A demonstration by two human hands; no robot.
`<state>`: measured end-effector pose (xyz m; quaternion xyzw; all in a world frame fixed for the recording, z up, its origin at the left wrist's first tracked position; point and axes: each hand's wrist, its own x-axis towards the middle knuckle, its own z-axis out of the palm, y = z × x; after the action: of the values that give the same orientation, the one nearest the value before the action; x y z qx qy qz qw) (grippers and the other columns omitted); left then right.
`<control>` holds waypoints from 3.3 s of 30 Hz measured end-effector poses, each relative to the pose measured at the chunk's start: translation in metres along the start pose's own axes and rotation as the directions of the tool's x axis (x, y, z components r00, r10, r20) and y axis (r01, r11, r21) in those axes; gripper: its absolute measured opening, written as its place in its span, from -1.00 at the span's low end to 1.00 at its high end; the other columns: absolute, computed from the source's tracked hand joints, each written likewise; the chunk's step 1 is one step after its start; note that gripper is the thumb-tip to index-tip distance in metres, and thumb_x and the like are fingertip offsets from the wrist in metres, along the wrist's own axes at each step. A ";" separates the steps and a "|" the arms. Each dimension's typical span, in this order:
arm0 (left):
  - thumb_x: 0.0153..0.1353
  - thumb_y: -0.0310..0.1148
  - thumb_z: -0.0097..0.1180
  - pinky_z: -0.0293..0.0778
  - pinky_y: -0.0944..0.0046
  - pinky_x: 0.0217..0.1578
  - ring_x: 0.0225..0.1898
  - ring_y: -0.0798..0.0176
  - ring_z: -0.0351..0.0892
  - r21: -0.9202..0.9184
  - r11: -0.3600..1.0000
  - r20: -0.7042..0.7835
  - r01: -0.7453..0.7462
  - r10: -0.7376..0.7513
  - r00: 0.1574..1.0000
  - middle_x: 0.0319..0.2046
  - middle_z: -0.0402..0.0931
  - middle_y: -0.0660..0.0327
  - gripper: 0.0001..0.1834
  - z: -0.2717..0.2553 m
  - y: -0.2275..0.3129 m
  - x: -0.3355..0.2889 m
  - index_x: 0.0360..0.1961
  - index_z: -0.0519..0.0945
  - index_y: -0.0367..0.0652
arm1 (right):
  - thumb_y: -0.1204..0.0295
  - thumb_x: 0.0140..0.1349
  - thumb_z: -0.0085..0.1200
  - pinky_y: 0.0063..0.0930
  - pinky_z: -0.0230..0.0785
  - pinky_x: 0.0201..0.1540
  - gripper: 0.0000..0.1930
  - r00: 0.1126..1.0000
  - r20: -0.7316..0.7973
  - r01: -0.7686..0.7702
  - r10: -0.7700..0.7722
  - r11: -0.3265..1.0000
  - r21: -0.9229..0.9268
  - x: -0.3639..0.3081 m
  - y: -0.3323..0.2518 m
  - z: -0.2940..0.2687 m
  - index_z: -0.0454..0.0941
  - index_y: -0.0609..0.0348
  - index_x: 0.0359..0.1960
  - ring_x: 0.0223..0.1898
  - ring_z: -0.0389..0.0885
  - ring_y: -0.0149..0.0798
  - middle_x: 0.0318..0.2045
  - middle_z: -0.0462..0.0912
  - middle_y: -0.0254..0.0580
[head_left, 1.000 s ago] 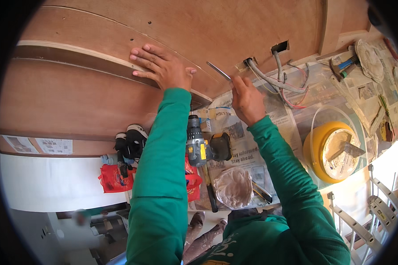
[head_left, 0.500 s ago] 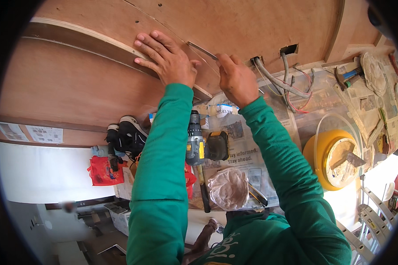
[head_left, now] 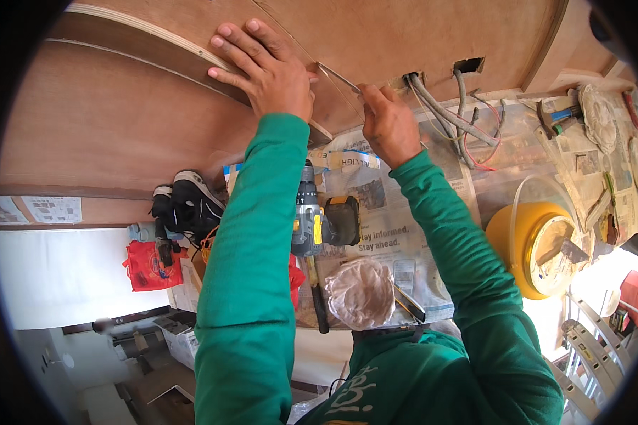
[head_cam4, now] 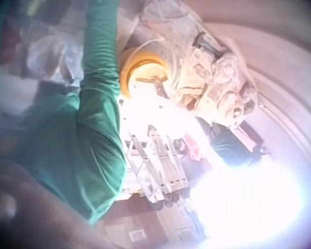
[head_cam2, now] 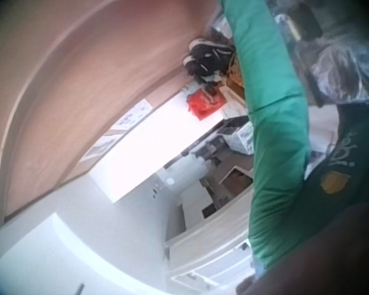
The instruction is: The person uses a cordless drill to drive screws into a wooden ceiling panel. They repeatedly position the drill, drive the screw, and adjust their grip. The person also briefly pauses to remove a screw from the drill chuck and reposition it.
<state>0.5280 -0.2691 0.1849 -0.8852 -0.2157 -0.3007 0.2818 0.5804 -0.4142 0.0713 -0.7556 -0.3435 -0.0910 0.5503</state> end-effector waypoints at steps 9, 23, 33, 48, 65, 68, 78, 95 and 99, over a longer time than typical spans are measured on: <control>-0.07 0.13 0.52 -0.38 -0.89 0.17 0.47 -0.74 -0.46 0.033 0.999 -0.037 0.000 0.001 0.999 0.42 -0.42 -0.68 0.48 0.004 -0.004 0.000 0.48 -0.26 -0.58 | 0.44 0.26 0.06 0.09 0.50 -0.22 -0.77 0.986 0.106 -0.110 0.130 0.978 -0.176 -0.023 0.020 -0.022 0.64 -0.02 -0.07 -0.21 0.65 0.23 -0.25 0.64 0.05; -0.22 0.07 0.57 -0.32 -0.68 0.35 0.54 -0.53 -0.46 -0.502 0.862 0.054 0.070 -0.050 0.997 0.51 -0.43 -0.48 0.54 -0.014 0.002 0.009 0.51 -0.25 -0.50 | 0.49 0.18 0.03 -0.13 0.39 -0.07 -0.48 0.765 0.597 -0.017 0.241 0.935 -0.355 -0.243 -0.095 -0.134 0.56 -0.01 0.24 -0.12 0.48 0.01 -0.18 0.46 -0.02; -0.26 0.07 0.59 -0.32 -0.67 0.36 0.55 -0.51 -0.43 0.108 0.984 -0.027 0.140 -0.138 0.990 0.53 -0.39 -0.44 0.57 -0.010 0.013 0.009 0.52 -0.25 -0.46 | 0.43 0.21 0.03 -0.14 0.36 -0.10 -0.48 0.679 0.693 0.137 0.243 0.885 -0.444 -0.292 -0.094 -0.130 0.49 0.15 0.26 -0.11 0.46 0.01 -0.17 0.44 -0.01; -0.23 0.15 0.54 -0.35 -0.63 0.38 0.55 -0.52 -0.43 -0.197 0.971 0.063 0.138 -0.128 0.990 0.52 -0.38 -0.45 0.54 -0.021 0.007 0.006 0.52 -0.21 -0.47 | 0.44 0.16 0.08 0.03 0.57 -0.35 -0.88 0.449 0.716 -0.107 0.534 0.828 -0.551 -0.251 -0.081 -0.201 0.52 0.17 -0.29 -0.46 0.68 0.22 -0.54 0.64 0.11; -0.05 0.16 0.50 -0.38 -0.90 0.15 0.42 -0.84 -0.50 0.102 0.995 0.024 -0.007 0.005 1.000 0.37 -0.45 -0.79 0.51 -0.001 0.005 0.007 0.43 -0.29 -0.68 | 0.42 0.36 -0.01 0.08 0.48 -0.23 -0.81 0.987 -0.149 -0.063 0.066 0.998 0.029 -0.021 -0.031 -0.033 0.51 0.01 -0.02 -0.20 0.64 0.22 -0.21 0.66 0.02; -0.07 0.17 0.51 -0.35 -0.89 0.16 0.42 -0.84 -0.49 0.107 0.994 0.024 -0.012 0.009 1.000 0.36 -0.45 -0.81 0.52 0.000 0.007 0.003 0.43 -0.29 -0.69 | 0.39 0.35 -0.02 0.09 0.48 -0.22 -0.81 0.995 -0.065 -0.075 0.073 0.997 -0.029 0.009 -0.021 -0.016 0.52 -0.07 -0.03 -0.21 0.65 0.22 -0.24 0.66 0.00; 0.00 0.16 0.47 -0.34 -0.88 0.16 0.41 -0.87 -0.51 0.133 0.990 0.023 -0.036 0.033 0.999 0.35 -0.45 -0.83 0.48 -0.003 0.004 0.001 0.42 -0.29 -0.72 | 0.45 0.23 0.01 0.12 0.50 -0.16 -0.78 0.976 0.110 -0.170 0.189 0.971 -0.166 -0.007 0.003 0.002 0.52 -0.07 -0.09 -0.18 0.67 0.24 -0.22 0.65 0.03; 0.00 0.19 0.46 -0.31 -0.90 0.15 0.42 -0.84 -0.49 0.185 0.983 0.054 -0.019 0.009 0.999 0.36 -0.45 -0.80 0.47 -0.006 0.005 0.004 0.43 -0.27 -0.69 | 0.57 0.17 0.03 -0.03 0.53 -0.10 -0.51 0.999 0.043 -0.009 0.012 0.998 -0.067 -0.010 -0.016 -0.026 0.58 0.02 0.19 -0.15 0.64 0.19 -0.22 0.63 0.11; 0.02 0.18 0.45 -0.31 -0.91 0.14 0.42 -0.84 -0.50 0.135 0.990 0.023 -0.034 0.032 0.999 0.37 -0.47 -0.78 0.45 -0.005 0.002 0.004 0.43 -0.27 -0.68 | 0.54 0.20 0.04 0.03 0.52 -0.18 -0.61 0.999 -0.029 0.036 -0.036 0.999 0.003 0.004 0.001 -0.011 0.61 0.09 0.09 -0.23 0.67 0.20 -0.27 0.68 0.10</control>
<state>0.5298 -0.2731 0.1900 -0.8707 -0.2237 -0.2716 0.3437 0.5871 -0.4227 0.0769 -0.7470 -0.3494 -0.1112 0.5546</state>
